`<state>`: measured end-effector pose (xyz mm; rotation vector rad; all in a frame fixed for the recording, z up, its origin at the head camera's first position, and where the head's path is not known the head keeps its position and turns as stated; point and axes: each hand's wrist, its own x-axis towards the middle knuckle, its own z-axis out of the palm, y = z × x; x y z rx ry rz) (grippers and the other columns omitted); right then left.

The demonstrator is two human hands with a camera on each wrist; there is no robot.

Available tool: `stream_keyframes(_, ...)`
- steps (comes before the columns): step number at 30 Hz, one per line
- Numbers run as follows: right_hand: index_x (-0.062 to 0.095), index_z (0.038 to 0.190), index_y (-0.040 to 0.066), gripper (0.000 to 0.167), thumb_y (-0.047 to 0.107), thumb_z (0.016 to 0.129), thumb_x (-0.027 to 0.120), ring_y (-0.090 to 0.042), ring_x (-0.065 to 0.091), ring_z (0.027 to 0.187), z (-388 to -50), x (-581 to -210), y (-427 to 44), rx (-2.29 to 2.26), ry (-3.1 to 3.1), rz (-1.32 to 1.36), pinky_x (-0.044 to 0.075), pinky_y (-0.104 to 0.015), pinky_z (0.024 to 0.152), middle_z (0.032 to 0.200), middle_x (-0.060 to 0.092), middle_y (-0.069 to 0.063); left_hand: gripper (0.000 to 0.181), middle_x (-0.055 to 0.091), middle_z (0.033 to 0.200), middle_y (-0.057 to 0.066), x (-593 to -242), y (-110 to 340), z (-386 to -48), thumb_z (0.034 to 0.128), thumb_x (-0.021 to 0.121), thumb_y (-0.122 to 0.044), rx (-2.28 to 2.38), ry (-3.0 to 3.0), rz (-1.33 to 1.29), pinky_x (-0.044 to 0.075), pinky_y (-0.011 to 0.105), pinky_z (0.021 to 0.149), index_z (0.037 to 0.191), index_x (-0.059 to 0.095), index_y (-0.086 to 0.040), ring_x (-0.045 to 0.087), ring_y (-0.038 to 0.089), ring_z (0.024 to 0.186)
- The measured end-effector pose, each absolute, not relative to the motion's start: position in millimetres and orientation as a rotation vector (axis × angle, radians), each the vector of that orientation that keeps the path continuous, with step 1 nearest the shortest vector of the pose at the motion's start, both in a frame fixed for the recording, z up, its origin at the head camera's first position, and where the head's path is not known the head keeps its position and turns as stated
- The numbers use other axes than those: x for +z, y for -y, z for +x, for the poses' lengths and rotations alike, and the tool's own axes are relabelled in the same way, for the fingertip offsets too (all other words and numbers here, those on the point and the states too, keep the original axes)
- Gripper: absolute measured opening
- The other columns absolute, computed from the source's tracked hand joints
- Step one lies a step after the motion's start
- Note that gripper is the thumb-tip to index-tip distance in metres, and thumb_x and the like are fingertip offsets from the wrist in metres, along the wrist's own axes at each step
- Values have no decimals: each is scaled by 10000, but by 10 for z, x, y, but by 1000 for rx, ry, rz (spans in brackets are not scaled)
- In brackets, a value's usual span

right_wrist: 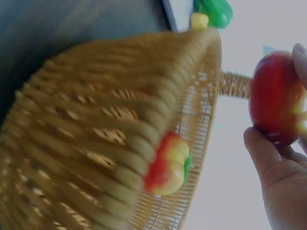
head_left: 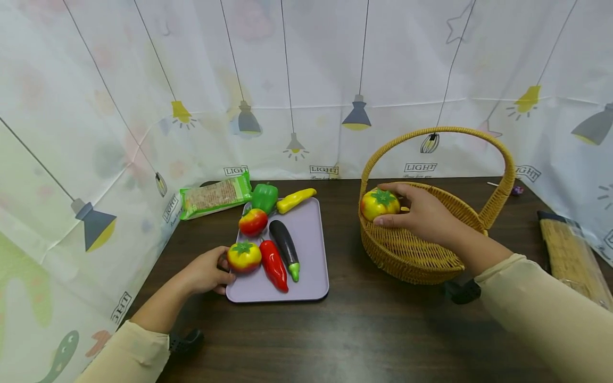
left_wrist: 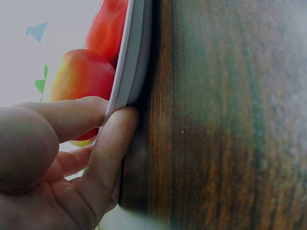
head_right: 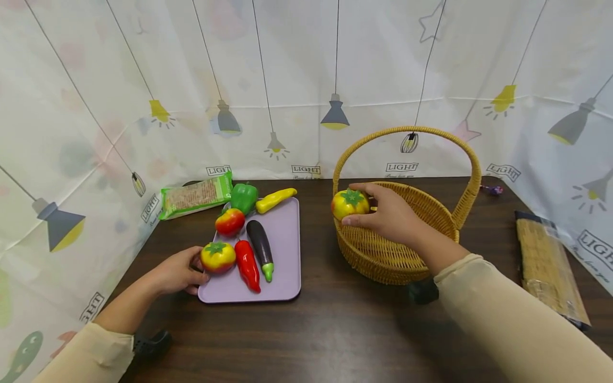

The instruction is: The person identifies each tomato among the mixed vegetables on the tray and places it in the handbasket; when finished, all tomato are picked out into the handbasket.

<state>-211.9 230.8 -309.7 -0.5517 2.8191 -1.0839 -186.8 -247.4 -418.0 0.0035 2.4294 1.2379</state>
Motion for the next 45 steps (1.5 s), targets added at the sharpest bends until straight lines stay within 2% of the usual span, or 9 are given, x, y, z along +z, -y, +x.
stream_keyframes(7, 372, 1570, 127, 911, 556, 865, 759, -402, 492, 1308, -2252, -3046, -2392, -1112, -2816, -451, 479, -539, 1014, 1441, 471, -184, 693, 468, 1102, 195, -4197, 2484, -1878, 864, 783, 8, 1241, -2430, -7, 625, 376, 646, 1443, 403, 13, 611, 280, 842)
stream_keyframes(23, 270, 1616, 126, 1048, 674, 836, 707, -389, 485, 1262, -2532, -3122, -2730, -1146, -2825, -226, 500, -519, 984, 1412, 461, -204, 672, 457, 1102, 192, -4180, 2477, -1882, 865, 781, 8, 1245, -2422, -20, 626, 378, 651, 1428, 413, 2, 611, 283, 849)
stream_keyframes(32, 293, 1604, 101, 1021, 665, 854, 697, -376, 500, 1199, -2605, -3070, -2754, -1117, -2889, -221, 470, -505, 964, 1380, 491, -216, 674, 458, 1101, 198, -4187, 2488, -1874, 867, 779, 3, 1253, -2421, -3, 626, 378, 649, 1429, 407, 13, 611, 284, 850)
stream_keyframes(45, 265, 1605, 74, 1010, 644, 883, 680, -399, 466, 1201, -2778, -3172, -2815, -1157, -2903, -119, 455, -534, 985, 1421, 441, -249, 672, 462, 1108, 200, -4196, 2498, -1871, 867, 777, 3, 1268, -2422, 2, 627, 382, 651, 1429, 410, 13, 612, 285, 853)
